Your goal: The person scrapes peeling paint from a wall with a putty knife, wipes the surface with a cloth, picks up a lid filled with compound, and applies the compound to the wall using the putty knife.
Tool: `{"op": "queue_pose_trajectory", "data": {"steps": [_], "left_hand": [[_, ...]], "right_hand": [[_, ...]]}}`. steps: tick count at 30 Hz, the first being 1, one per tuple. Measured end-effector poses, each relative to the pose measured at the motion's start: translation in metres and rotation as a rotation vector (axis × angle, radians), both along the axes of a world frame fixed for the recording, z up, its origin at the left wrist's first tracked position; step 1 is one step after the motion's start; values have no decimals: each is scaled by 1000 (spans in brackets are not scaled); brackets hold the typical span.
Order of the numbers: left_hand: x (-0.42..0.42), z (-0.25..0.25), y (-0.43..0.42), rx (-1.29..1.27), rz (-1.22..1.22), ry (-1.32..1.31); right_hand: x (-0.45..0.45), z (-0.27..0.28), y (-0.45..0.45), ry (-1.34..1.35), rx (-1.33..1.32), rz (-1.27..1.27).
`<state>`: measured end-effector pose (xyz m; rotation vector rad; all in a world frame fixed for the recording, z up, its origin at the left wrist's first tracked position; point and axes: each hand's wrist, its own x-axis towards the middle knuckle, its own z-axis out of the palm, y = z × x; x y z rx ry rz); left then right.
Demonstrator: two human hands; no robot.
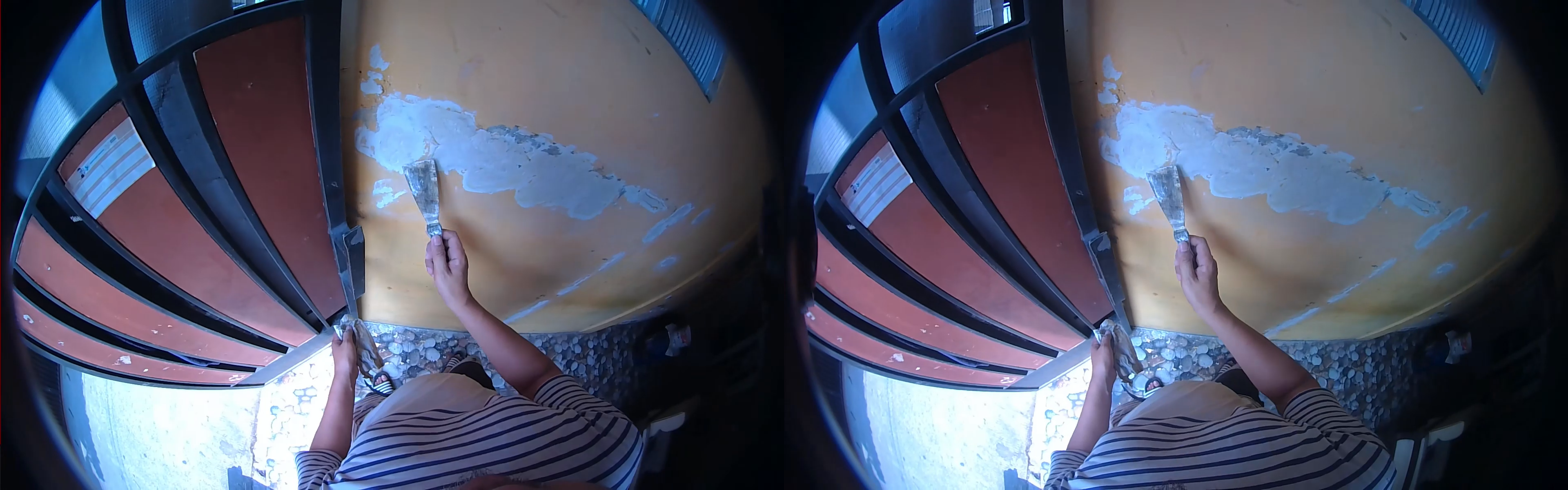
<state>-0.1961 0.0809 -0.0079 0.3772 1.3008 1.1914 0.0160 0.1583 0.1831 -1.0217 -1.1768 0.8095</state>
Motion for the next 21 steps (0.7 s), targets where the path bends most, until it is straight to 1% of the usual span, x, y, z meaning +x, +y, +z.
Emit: {"op": "queue_pose_trajectory", "data": {"steps": [2, 4, 5, 8, 10, 12, 14, 16, 18, 20, 21], "left_hand": [[-8, -14, 5, -2, 7, -9], [-10, -22, 7, 80, 14, -23], [-9, -25, 8, 51, 50, -43], [-6, -23, 7, 25, 52, -50], [-5, -29, 4, 6, 40, -32], [-3, -33, 0, -1, 3, -41], [-3, -35, -5, -11, 4, -63], [-3, -33, -8, -22, 70, -77], [-6, -31, -10, -23, 91, -68], [-9, -30, -14, 2, 112, -66], [-11, -25, -16, 4, 107, -55]], "right_hand": [[4, -13, -4, -26, -21, 7], [7, -17, -7, -23, -58, 4], [10, -17, -4, -26, -58, 5], [12, -11, 7, -16, -84, 8], [7, 4, 19, -80, 49, -4], [2, 6, 23, -79, 54, 1], [-6, 12, 20, -200, 78, -5], [-3, -9, 13, -233, 37, 24], [3, -25, 7, -205, -107, 20], [9, -34, 9, -220, -133, -7], [10, -30, 15, -252, -103, -12]]}}
